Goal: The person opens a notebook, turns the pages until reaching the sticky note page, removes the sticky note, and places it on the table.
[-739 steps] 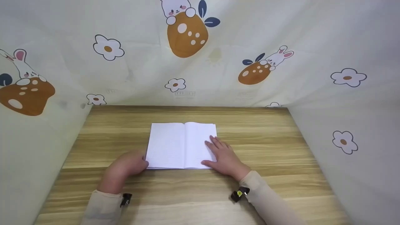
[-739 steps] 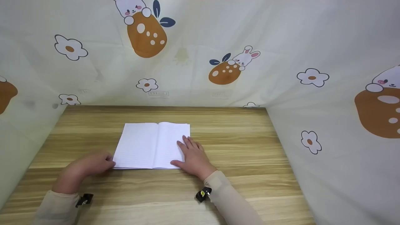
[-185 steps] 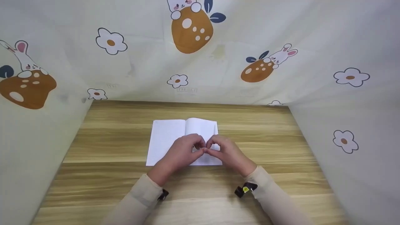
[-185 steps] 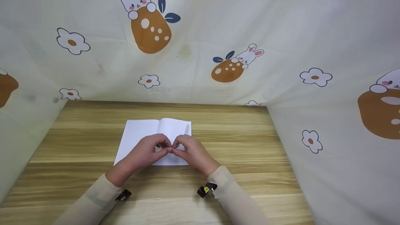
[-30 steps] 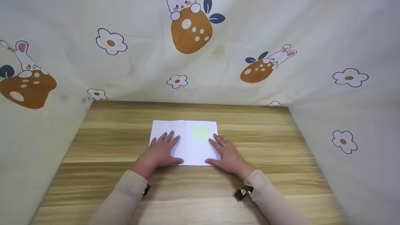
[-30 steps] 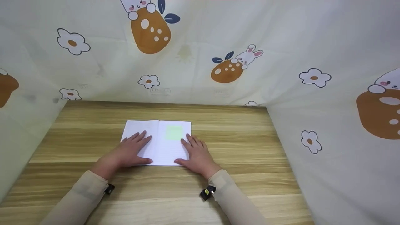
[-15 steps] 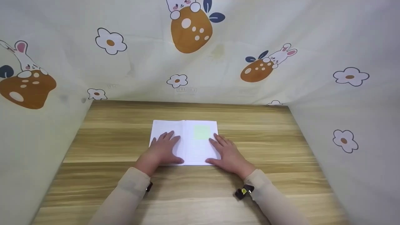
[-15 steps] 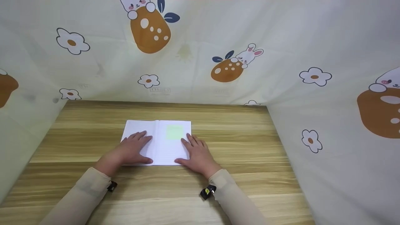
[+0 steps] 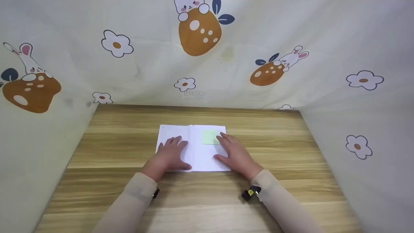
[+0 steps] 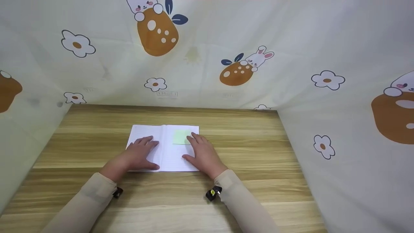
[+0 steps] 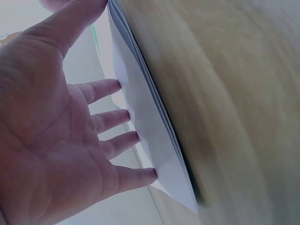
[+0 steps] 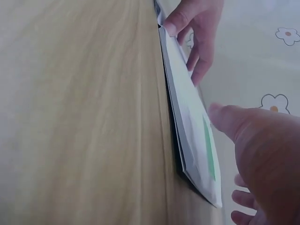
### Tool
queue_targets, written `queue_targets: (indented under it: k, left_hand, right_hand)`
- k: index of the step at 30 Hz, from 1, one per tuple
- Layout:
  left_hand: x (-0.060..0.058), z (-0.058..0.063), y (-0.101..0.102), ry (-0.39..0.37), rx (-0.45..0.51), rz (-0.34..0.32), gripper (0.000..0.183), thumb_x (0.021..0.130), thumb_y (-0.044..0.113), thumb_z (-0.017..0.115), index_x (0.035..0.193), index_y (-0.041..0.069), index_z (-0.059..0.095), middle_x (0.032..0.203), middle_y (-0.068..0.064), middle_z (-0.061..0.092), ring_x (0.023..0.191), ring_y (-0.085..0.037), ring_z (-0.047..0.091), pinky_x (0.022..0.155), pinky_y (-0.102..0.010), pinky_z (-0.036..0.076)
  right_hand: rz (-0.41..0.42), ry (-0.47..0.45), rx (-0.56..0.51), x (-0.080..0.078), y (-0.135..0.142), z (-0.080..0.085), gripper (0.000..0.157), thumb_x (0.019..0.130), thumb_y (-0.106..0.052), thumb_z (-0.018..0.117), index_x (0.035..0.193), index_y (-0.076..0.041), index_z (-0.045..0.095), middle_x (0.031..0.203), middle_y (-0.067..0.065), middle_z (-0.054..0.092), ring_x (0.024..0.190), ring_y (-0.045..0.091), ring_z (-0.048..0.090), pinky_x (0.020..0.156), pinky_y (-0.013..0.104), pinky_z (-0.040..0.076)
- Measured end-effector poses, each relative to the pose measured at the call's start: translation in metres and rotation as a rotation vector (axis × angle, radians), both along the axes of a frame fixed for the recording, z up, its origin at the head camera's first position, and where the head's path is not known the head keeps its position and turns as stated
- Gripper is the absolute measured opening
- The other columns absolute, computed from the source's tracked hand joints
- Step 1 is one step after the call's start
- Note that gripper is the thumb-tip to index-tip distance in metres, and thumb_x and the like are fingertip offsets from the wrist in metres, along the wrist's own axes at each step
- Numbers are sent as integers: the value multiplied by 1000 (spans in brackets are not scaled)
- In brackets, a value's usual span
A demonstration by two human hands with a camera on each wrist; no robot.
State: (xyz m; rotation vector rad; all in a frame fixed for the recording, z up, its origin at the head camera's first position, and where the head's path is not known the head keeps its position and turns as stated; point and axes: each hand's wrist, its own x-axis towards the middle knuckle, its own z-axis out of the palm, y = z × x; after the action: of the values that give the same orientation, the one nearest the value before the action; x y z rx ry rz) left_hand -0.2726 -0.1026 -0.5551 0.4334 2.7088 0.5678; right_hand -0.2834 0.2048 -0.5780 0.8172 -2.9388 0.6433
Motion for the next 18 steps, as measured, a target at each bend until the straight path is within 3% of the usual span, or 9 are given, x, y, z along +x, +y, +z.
queue_targets:
  k: [7,18]
  left_hand:
    - [-2,-2,3,-17,-6,-4,104,88,52,91,169,8,43,180,-24,25,164,-50,20,128,-76,15]
    - [-2,-2,1,0,-10,3,103,86,52,91,167,8,46,178,-24,28,163,-52,22,126,-79,19]
  right_hand:
    - [60,57,71,-20,-17,5,72,104,-32,78,165,-6,49,171,19,46,156,41,44,129,57,35]
    - [185,-2,147,-49,-36,8,66,107,-29,77,162,-2,52,169,23,47,154,43,47,126,60,38]
